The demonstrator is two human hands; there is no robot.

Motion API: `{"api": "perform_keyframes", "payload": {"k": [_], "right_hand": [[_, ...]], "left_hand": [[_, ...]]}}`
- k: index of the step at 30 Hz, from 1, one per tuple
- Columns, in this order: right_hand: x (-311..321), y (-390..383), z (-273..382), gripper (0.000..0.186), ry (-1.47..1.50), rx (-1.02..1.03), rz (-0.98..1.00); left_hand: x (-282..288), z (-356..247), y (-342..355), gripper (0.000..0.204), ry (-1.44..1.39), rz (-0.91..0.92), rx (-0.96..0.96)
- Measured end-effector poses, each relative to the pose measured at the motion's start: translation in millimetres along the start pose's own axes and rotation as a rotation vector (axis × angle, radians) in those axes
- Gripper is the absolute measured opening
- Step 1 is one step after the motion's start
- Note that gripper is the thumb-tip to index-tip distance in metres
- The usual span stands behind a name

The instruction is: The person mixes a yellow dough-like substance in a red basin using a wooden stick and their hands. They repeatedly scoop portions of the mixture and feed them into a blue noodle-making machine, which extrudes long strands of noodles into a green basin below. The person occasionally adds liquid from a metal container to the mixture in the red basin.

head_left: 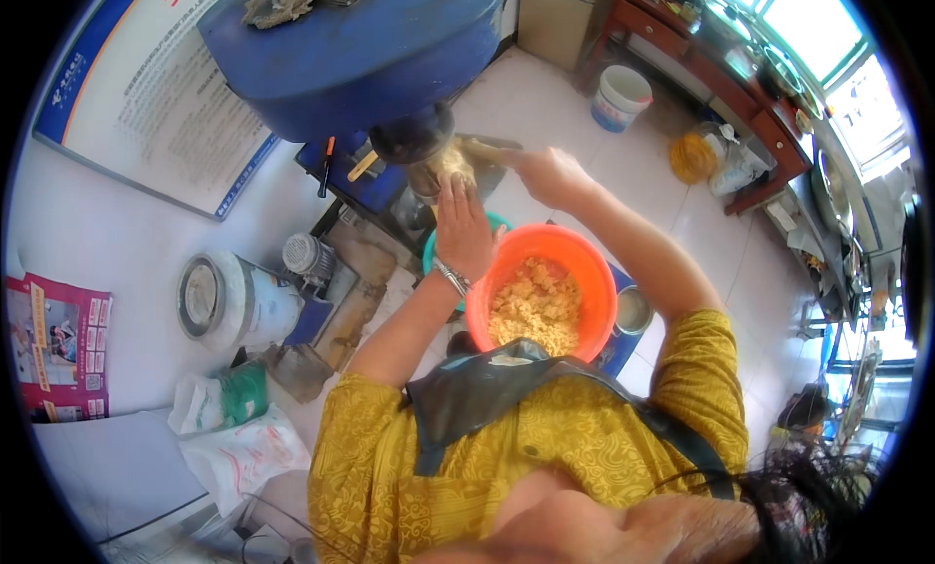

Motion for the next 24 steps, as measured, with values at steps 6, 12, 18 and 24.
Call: {"api": "perform_keyframes", "payload": {"k": [6,12,18,24], "right_hand": [[-2,18,16,0.043,-0.057,0.065,0.022],[0,27,41,0.041,-0.229,0.147,0.119],[15,18,18,0.044,-0.255,0.157,0.047],[39,-17,32,0.048,-0.250,0.137,0.099]], "left_hand": [[-7,3,-4,0.084,-0.049,-0.014,-0.035],[-7,2,0,0.083,-0.009,-0.025,-0.056],[-8,8,7,0.082,0.039,-0.037,-0.069],[-11,16,11,0.079,0.069,-0.048,-0.065]]}}
Point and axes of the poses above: each hand's wrist, its own y-axis towards the middle knuckle, its own x-axis out of the back of the hand, z = x × y, the point moved 10 cm from there along y, towards the middle knuckle, and after that the axes turned 6 degrees about -y, right-handed, at the moved point
